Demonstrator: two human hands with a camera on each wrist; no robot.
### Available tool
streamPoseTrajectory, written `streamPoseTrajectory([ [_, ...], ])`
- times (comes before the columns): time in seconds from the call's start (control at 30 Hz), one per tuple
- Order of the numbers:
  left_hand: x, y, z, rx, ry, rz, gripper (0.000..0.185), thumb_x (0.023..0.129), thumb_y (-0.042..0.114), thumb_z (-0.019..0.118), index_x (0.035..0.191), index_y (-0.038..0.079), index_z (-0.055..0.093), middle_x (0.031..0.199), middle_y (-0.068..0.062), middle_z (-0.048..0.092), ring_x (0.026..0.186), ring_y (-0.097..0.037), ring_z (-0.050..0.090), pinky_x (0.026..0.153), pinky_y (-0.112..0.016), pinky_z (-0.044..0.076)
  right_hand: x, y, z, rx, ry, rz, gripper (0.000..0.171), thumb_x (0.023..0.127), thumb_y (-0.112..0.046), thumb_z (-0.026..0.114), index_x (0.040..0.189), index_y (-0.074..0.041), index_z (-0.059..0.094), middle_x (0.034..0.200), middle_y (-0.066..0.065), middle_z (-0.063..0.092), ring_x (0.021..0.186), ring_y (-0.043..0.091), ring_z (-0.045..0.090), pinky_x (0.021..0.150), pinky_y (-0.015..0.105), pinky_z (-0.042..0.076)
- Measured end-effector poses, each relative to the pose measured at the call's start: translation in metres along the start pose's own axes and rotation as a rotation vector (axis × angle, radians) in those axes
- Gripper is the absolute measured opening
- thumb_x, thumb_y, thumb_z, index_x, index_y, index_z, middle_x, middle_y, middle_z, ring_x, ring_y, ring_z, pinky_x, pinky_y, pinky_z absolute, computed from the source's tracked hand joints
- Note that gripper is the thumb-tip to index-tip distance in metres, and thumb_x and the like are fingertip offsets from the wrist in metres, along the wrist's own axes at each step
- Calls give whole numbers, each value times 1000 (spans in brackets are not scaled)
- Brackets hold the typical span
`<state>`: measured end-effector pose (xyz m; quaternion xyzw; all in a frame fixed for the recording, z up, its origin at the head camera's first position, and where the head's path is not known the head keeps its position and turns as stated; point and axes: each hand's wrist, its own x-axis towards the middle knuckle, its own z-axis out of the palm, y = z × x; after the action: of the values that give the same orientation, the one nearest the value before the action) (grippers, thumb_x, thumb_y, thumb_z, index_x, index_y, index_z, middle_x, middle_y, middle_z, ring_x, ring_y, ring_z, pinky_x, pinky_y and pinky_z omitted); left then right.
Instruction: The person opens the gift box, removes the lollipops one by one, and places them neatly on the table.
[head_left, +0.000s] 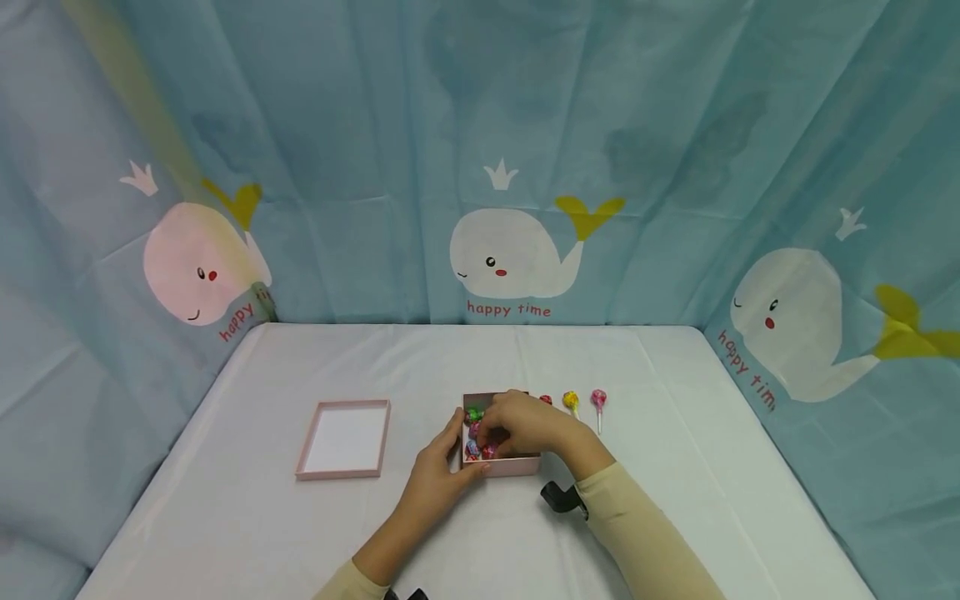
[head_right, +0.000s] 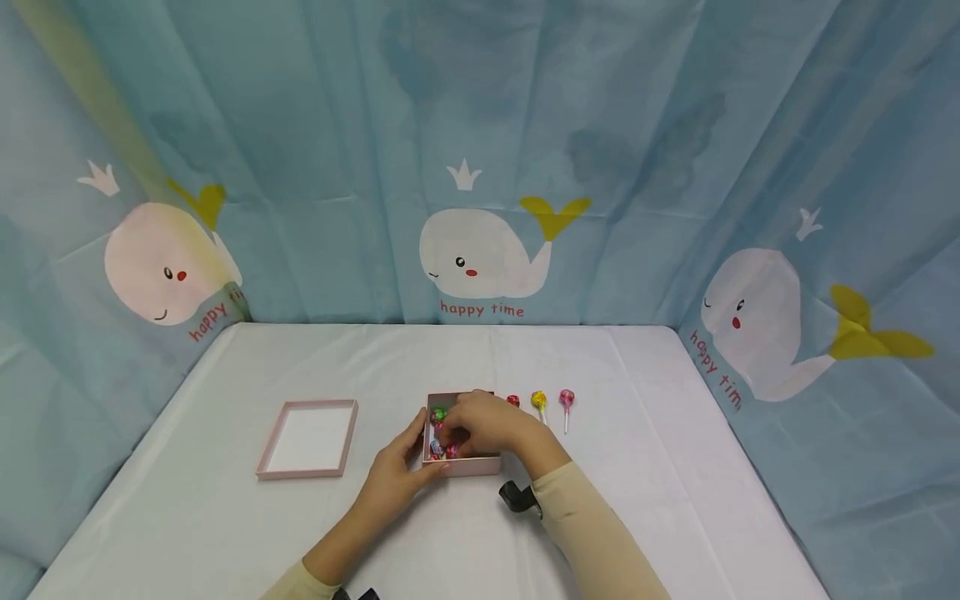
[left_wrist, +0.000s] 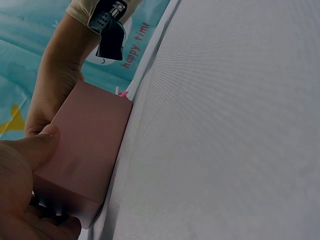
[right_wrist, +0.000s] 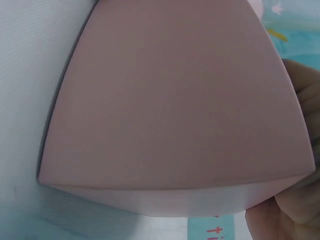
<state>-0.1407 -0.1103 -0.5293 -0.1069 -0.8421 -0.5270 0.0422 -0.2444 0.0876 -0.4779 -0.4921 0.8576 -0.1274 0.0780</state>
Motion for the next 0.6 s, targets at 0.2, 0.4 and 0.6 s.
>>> streamPoseTrajectory([
  [0.2, -1, 2, -2, 10, 13, -8, 101, 82, 36, 86, 161, 7, 30, 165, -9, 31, 151, -26, 32, 121, -39, 33, 1, -3, 1, -33, 16, 4, 16, 81, -36, 89, 94, -33, 78, 82, -27, 64, 80, -2, 48, 77, 20, 43],
  [0.4, -2, 3, -3, 9, 0, -6, 101, 82, 37, 85, 161, 6, 29, 165, -10, 31, 151, -27, 33, 120, -39, 34, -1, 0, 3, 24, 46, -3, 17, 83, -32, 87, 98, -34, 79, 88, -28, 66, 86, -3, 51, 84, 23, 45],
  [0.6, -2, 3, -2, 17, -8, -7, 101, 83, 39, 85, 161, 5, 29, 165, -11, 30, 150, -28, 33, 119, -39, 35, -4, 4, 1, 120, 85, -15, 26, 84, -23, 85, 110, -29, 79, 101, -24, 70, 97, -2, 56, 89, 23, 49],
])
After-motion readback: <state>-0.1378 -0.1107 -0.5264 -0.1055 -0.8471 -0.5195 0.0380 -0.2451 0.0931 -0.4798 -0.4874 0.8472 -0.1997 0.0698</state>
